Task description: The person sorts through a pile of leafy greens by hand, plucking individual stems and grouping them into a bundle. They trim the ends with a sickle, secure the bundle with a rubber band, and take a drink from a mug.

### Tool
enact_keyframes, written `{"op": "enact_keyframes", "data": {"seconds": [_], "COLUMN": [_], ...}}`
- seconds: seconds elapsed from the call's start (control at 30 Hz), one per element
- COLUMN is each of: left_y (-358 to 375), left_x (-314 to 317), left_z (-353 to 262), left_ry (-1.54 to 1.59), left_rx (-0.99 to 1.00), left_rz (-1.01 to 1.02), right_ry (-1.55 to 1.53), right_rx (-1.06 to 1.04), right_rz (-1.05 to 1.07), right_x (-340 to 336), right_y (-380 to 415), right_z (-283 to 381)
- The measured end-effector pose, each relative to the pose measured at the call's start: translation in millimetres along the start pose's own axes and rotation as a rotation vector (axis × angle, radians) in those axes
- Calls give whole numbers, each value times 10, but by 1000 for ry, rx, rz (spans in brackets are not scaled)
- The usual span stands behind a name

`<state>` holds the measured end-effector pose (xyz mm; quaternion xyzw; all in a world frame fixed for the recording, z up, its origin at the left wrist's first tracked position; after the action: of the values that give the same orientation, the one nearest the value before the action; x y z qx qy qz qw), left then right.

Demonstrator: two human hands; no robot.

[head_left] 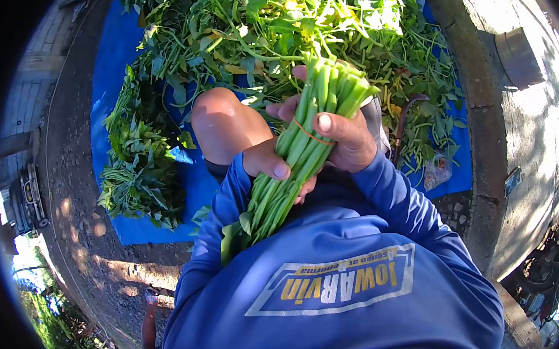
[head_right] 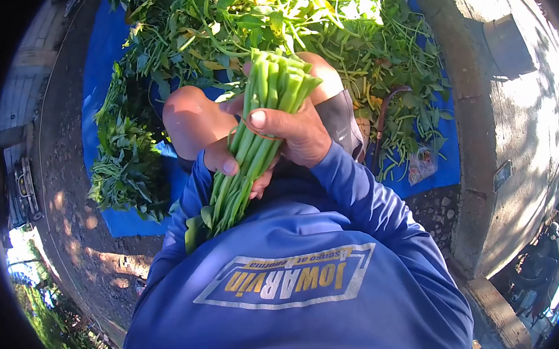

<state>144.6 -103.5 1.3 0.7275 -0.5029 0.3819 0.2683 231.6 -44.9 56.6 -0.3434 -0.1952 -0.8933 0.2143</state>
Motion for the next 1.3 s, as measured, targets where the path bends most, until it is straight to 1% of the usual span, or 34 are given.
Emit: {"op": "enact_keyframes", "data": {"seconds": [0.03,0.07,0.13,0.2,0.23,0.27,0.37,0.4,0.43,0.5,0.57,0.63,0.67,0.77,0.8,0.83,0.9,0.93,0.97,1.0,1.03,1.07,1.13,1.17,1.2,1.23,1.3], "left_y": [-7,14,113,171,200,222,225,249,266,301,330,338,369,281,249,239,243,198,155,127,154,176,221,217,170,196,263], "left_x": [32,33,78,-6,-35,-58,27,29,30,62,71,105,96,141,206,198,131,138,146,125,123,157,173,154,173,246,196], "left_z": [-53,-131,-198,-191,-185,-173,-281,-250,-268,-354,-348,-373,-358,-369,-417,-388,-321,-284,-232,-234,-256,-264,-250,-191,-150,-172,-158], "left_ry": [49,21,-18,47,80,101,12,39,14,-55,-61,-95,-76,-137,-165,-206,-286,-328,-293,-279,-273,-244,-153,-84,-80,-55,-31], "left_rx": [14,76,204,238,257,292,307,261,271,296,305,328,313,297,312,281,221,217,204,205,211,211,237,256,200,207,189], "left_rz": [88,98,115,133,141,135,262,238,190,97,70,72,-26,10,-37,-28,-17,53,111,145,166,191,227,241,370,318,234], "right_ry": [-20,-32,123,244,268,290,287,180,74,-91,98,133,178,462,590,716,637,592,444,207,-36,-276,-223,62,154,135,146], "right_rx": [26,44,163,257,261,261,169,161,153,18,-137,-169,-176,-296,-384,-471,-506,-521,-455,-320,-171,-94,-70,-154,-59,-110,-88], "right_rz": [19,48,166,239,234,227,233,249,266,257,168,76,34,-134,-197,-257,-453,-548,-575,-404,-277,-90,93,97,124,113,36], "right_x": [109,188,223,276,301,315,528,541,553,473,480,338,270,236,261,309,163,92,50,122,204,371,630,737,807,823,885], "right_y": [-58,-137,-212,-279,-291,-308,-257,-222,-187,-228,-130,-68,-42,22,58,85,116,145,69,-64,-164,-244,-285,-225,-219,-263,-325], "right_z": [-11,17,-202,-374,-433,-462,-197,-172,-147,-74,320,480,570,718,756,763,654,587,464,357,233,98,91,215,232,244,259]}}
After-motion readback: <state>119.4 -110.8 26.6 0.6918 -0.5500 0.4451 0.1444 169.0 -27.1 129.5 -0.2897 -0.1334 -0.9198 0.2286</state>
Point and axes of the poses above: each hand's wrist, its own y-axis away from the middle knuckle, its own x-axis out of the palm, z = x × y, the point moved 9 cm from there along -y, towards the middle knuckle, and after that the axes turned 14 degrees about x, right-handed, at the moved point
